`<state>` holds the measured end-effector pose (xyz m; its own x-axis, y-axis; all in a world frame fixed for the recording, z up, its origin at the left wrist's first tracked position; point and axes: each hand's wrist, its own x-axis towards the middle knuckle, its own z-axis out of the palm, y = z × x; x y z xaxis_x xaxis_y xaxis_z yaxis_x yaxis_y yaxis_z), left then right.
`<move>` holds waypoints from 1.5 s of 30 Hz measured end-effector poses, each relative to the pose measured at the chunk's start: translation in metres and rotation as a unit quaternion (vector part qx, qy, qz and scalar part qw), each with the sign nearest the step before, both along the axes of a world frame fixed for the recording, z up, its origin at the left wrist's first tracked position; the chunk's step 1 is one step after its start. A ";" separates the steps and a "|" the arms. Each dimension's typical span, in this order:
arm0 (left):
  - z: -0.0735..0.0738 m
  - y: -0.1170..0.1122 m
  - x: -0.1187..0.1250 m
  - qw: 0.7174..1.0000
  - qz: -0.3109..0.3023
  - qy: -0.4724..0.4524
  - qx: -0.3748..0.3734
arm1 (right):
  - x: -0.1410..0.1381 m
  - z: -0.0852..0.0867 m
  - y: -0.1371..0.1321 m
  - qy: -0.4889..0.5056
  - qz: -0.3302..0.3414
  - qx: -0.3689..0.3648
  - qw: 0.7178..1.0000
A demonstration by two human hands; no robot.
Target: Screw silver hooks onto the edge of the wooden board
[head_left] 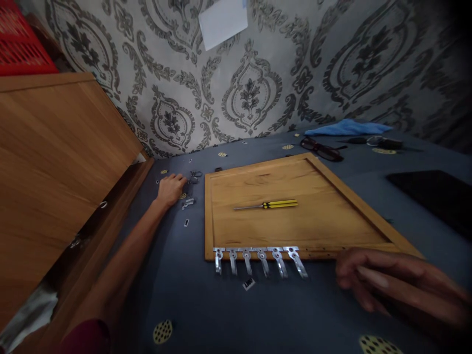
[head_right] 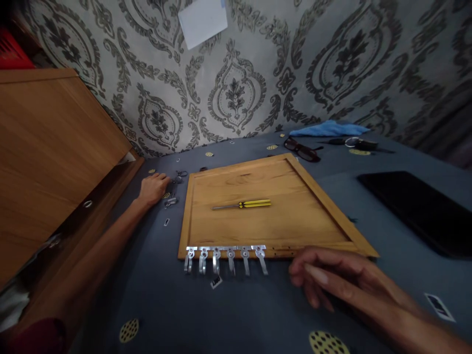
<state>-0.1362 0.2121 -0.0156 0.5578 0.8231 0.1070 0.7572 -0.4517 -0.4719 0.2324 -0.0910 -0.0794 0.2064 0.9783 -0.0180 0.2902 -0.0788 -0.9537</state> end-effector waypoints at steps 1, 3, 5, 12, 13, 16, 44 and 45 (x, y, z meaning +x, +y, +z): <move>0.001 -0.001 0.000 1.000 -0.003 -0.003 0.012 | 0.001 0.000 -0.001 0.046 0.037 -0.037 0.998; 0.004 -0.004 -0.001 0.999 -0.016 -0.010 0.039 | 0.002 0.000 -0.002 0.110 0.071 -0.086 0.988; 0.011 -0.010 -0.001 0.997 -0.037 -0.017 0.069 | 0.001 0.003 -0.001 0.114 0.061 -0.089 0.988; 0.037 -0.081 0.037 0.963 -0.214 -0.055 0.154 | -0.034 0.046 0.006 0.095 0.034 -0.025 0.995; 0.040 -0.098 0.047 0.946 -0.270 -0.065 0.166 | -0.042 0.054 0.005 0.107 0.048 -0.017 0.993; 0.049 -0.143 0.077 0.818 -0.497 -0.133 0.258 | -0.062 0.071 0.004 0.164 0.096 0.046 0.981; 0.034 -0.236 0.140 0.774 -0.217 -0.470 -0.366 | -0.049 0.041 -0.037 -0.125 0.060 0.227 0.964; 0.034 -0.237 0.142 0.763 -0.192 -0.478 -0.391 | -0.048 0.038 -0.038 -0.218 0.052 0.265 0.938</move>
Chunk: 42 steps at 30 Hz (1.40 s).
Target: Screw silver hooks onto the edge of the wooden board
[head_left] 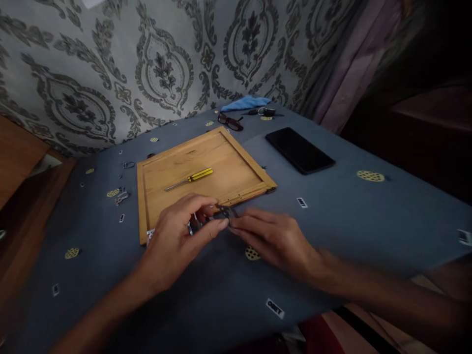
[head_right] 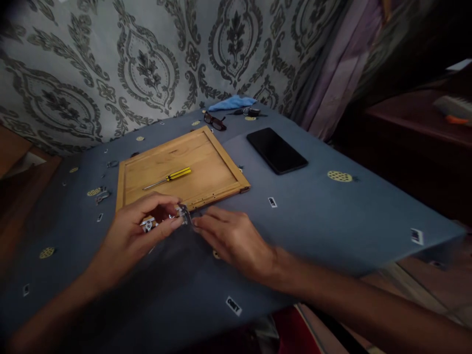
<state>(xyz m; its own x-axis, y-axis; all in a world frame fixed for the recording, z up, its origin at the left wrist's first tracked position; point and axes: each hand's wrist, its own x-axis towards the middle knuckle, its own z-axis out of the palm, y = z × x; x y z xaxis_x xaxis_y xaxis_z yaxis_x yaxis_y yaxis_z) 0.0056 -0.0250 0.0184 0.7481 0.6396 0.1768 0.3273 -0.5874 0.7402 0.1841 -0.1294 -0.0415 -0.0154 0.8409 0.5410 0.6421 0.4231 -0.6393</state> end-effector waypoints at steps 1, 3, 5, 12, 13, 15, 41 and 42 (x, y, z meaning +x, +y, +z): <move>0.000 -0.002 0.002 0.999 0.008 0.003 -0.038 | 0.001 -0.002 -0.002 -0.081 -0.019 0.039 0.996; -0.002 -0.006 0.004 0.994 0.023 0.012 -0.103 | 0.001 -0.005 -0.005 -0.194 -0.041 0.080 0.977; -0.003 -0.010 0.004 0.988 0.037 0.013 -0.147 | 0.001 -0.006 -0.009 -0.239 -0.042 0.095 0.965; -0.002 -0.015 0.001 0.941 0.022 -0.028 -0.336 | -0.001 -0.010 -0.027 -0.059 -0.035 0.047 0.997; -0.001 -0.014 0.001 0.935 0.017 -0.031 -0.352 | -0.002 -0.009 -0.029 0.007 -0.043 0.001 0.999; -0.003 -0.014 0.002 0.925 0.011 -0.041 -0.377 | -0.001 -0.006 -0.030 0.134 -0.025 -0.095 0.986; -0.028 0.021 -0.009 0.991 -0.007 0.027 0.133 | 0.011 -0.006 0.004 0.314 0.002 -0.298 0.901; -0.028 0.021 -0.008 0.990 -0.020 0.037 0.134 | 0.011 -0.006 0.006 0.319 0.008 -0.301 0.899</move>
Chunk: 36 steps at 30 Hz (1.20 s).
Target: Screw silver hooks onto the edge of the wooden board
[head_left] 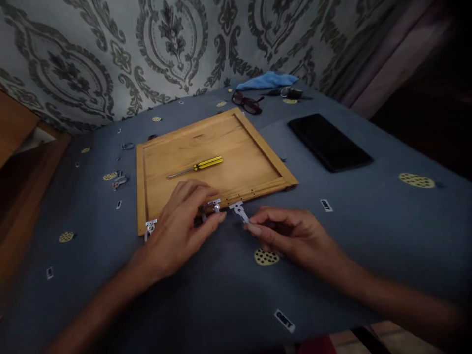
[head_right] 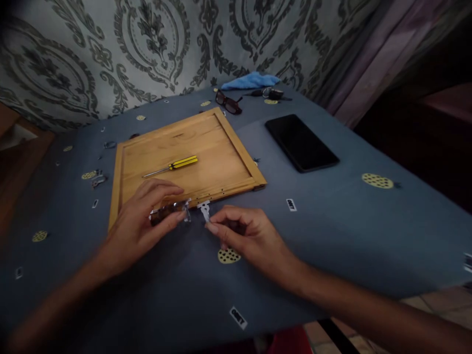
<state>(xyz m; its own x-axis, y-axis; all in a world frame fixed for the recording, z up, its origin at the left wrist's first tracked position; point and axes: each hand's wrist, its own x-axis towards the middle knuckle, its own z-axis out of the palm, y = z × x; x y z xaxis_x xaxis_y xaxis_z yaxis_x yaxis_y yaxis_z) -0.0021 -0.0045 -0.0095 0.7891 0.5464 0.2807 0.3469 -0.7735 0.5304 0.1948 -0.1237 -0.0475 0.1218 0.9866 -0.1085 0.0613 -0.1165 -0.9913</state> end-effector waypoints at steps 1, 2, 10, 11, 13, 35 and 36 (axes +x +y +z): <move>0.000 -0.001 0.002 1.000 -0.010 0.013 0.001 | 0.000 0.000 0.002 0.007 0.004 -0.002 1.000; 0.000 -0.001 0.003 1.000 -0.018 0.026 0.002 | 0.000 0.001 0.004 0.013 0.007 -0.005 1.000; -0.004 0.001 0.012 0.994 -0.016 0.104 0.039 | 0.001 -0.002 0.018 0.062 0.026 -0.028 0.997; -0.005 0.001 0.013 0.993 -0.012 0.105 0.044 | 0.001 -0.002 0.019 0.068 0.029 -0.030 0.997; -0.006 0.000 0.015 0.992 -0.006 0.115 0.045 | 0.002 -0.003 0.021 0.077 0.032 -0.035 0.996; -0.006 -0.006 0.025 0.989 0.009 0.149 0.025 | 0.006 0.004 0.030 0.098 0.081 -0.103 0.987; -0.006 -0.006 0.026 0.988 0.010 0.150 0.026 | 0.006 0.004 0.030 0.099 0.080 -0.102 0.987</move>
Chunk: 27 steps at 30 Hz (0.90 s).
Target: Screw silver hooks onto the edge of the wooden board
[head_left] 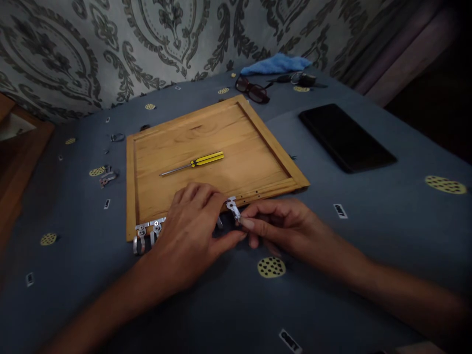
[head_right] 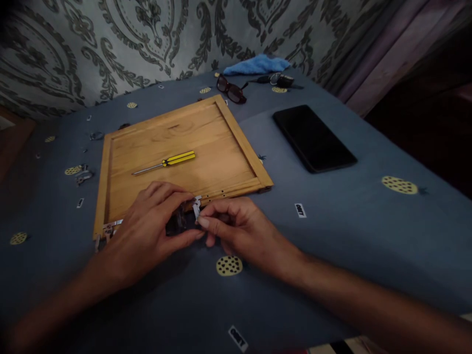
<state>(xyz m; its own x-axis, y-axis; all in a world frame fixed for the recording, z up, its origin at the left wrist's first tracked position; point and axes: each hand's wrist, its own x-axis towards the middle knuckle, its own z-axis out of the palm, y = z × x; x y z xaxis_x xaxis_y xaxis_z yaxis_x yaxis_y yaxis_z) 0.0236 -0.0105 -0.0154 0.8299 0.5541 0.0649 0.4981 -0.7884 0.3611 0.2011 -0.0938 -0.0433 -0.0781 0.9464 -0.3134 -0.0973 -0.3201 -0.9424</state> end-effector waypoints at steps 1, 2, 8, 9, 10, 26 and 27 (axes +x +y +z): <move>0.000 0.000 0.000 1.000 0.000 0.001 0.000 | 0.000 0.000 0.000 0.000 0.000 -0.001 1.000; 0.000 0.000 0.001 1.000 -0.001 0.001 0.000 | 0.000 0.000 0.001 0.000 0.001 -0.003 1.000; -0.002 0.000 0.002 1.000 0.004 -0.001 -0.003 | 0.001 0.000 0.000 -0.007 0.006 -0.013 1.000; -0.002 0.000 0.001 1.000 0.005 -0.001 -0.002 | 0.002 0.000 0.000 -0.009 0.007 -0.012 1.000; -0.002 -0.001 0.001 1.000 0.006 -0.001 0.000 | 0.002 0.000 0.000 -0.010 0.010 -0.009 1.000; -0.002 -0.003 0.004 1.000 0.015 0.014 0.007 | 0.003 -0.005 -0.008 -0.148 -0.007 0.123 0.981; -0.002 -0.003 0.004 1.000 0.016 0.017 0.007 | 0.004 -0.005 -0.009 -0.203 -0.027 0.167 0.964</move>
